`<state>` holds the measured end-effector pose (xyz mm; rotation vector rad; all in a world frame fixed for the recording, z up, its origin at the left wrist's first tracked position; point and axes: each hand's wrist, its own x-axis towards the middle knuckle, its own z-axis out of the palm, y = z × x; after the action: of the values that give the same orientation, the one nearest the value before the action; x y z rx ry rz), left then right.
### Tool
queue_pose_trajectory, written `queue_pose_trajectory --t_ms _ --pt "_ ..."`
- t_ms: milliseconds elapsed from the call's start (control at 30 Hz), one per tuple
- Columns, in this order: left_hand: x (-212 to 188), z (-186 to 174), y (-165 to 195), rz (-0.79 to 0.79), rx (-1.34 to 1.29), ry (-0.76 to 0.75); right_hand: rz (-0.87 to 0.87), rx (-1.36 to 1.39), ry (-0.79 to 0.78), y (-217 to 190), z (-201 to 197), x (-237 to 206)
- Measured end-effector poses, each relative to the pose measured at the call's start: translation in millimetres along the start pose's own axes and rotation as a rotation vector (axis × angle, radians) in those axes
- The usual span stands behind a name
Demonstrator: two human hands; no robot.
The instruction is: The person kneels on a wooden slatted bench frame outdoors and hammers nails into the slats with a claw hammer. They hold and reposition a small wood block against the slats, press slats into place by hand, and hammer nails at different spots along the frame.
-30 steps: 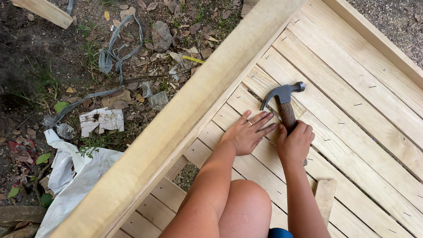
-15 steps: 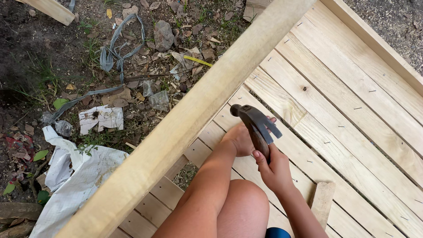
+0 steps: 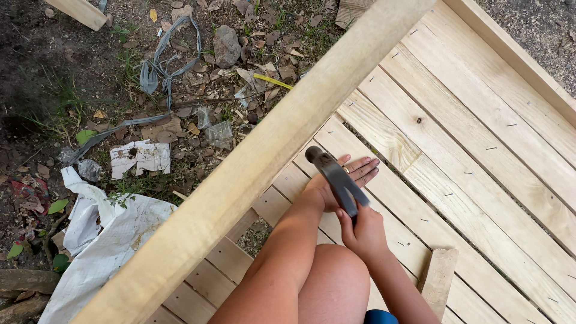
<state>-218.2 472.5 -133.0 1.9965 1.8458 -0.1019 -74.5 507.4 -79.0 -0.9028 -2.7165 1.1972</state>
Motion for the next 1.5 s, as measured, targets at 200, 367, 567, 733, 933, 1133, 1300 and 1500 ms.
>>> queue_pose_trajectory --t_ms 200,367,567,733,933,1133,1300,1500 --pt "-3 -14 -1 0.017 0.046 0.057 0.166 0.055 -0.022 4 0 2" --pt "-2 -10 0 -0.01 0.03 -0.023 -0.041 0.055 0.019 6 -3 9" --pt "0 0 3 0.026 0.092 0.07 0.062 0.101 0.036 5 -11 11" --pt "1 1 -1 -0.007 -0.047 -0.002 0.051 -0.164 -0.093 0 -9 13" --pt "5 10 -4 0.019 -0.145 0.145 0.249 0.116 0.004 4 -7 15" --pt "3 15 2 0.048 -0.031 0.126 0.085 -0.231 -0.14 -3 -10 26" --pt "2 10 0 0.003 -0.128 0.177 0.118 0.086 -0.007 -18 -23 23" --pt "3 12 -4 0.035 -0.014 0.213 0.02 -0.124 -0.091 -18 -13 26"
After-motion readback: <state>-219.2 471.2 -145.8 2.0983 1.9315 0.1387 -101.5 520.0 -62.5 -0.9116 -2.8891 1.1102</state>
